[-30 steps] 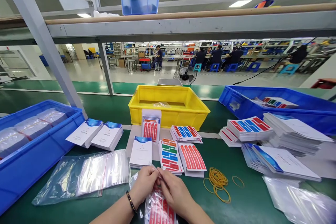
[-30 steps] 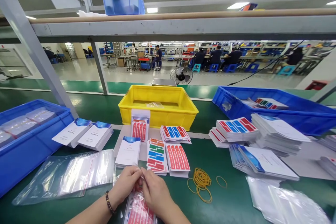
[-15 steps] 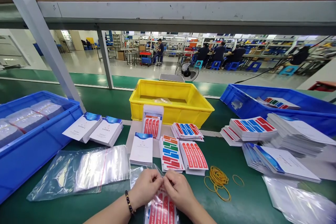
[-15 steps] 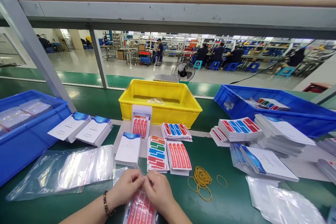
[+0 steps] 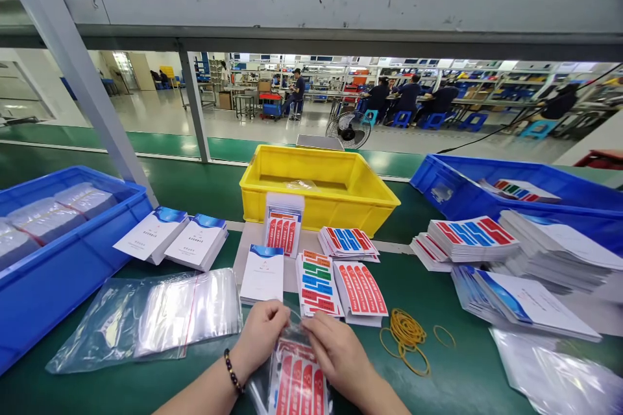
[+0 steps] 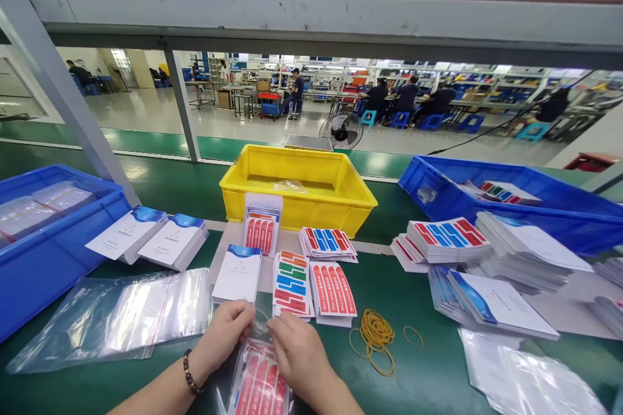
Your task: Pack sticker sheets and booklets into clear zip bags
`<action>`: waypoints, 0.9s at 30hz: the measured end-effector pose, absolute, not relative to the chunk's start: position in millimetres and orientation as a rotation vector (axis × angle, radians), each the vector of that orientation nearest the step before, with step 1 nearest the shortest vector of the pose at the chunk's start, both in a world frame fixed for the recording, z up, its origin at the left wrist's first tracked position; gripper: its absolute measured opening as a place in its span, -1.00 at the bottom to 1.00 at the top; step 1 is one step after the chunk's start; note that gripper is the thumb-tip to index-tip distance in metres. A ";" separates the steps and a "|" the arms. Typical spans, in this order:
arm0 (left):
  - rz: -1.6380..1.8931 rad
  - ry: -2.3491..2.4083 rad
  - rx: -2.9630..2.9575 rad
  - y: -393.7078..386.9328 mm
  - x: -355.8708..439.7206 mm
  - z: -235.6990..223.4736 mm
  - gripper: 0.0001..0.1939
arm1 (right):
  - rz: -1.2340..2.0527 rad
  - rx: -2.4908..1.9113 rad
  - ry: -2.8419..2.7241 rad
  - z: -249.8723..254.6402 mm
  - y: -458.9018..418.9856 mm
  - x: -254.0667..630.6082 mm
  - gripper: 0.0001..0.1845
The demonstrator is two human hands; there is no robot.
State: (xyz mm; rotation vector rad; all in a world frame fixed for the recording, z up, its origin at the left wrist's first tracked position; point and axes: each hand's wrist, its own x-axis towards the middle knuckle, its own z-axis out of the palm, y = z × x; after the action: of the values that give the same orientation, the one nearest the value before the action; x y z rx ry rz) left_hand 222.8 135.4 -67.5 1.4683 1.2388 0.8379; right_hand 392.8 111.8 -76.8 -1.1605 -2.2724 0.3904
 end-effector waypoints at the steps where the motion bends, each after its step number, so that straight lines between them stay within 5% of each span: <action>1: 0.919 1.208 1.619 133.6 221.1 -63.8 -0.77 | 0.492 -1.177 -2.250 -74.9 113.1 396.0 -0.76; 5: 0.873 0.906 2.220 128.9 215.0 -52.7 -0.85 | 0.900 -1.205 -2.209 -59.7 116.4 409.4 -0.79; 12: 0.436 1.002 2.127 133.6 205.0 -45.7 -0.90 | 1.242 -1.133 -2.205 -47.1 119.9 426.7 -0.71; 22: 0.357 0.858 2.115 118.6 213.1 -60.5 -0.78 | 0.488 -1.073 -2.265 -50.2 157.9 357.4 -0.82; 27: 0.419 0.894 2.231 116.6 215.1 -65.5 -0.79 | 0.036 -1.230 -2.581 -63.4 173.3 322.8 -0.41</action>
State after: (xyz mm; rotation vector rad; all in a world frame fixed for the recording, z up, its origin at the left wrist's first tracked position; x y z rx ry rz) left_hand 215.1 116.6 -65.5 2.2310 0.8942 0.4191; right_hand 322.8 173.3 -63.4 -1.2301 -2.5813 0.0356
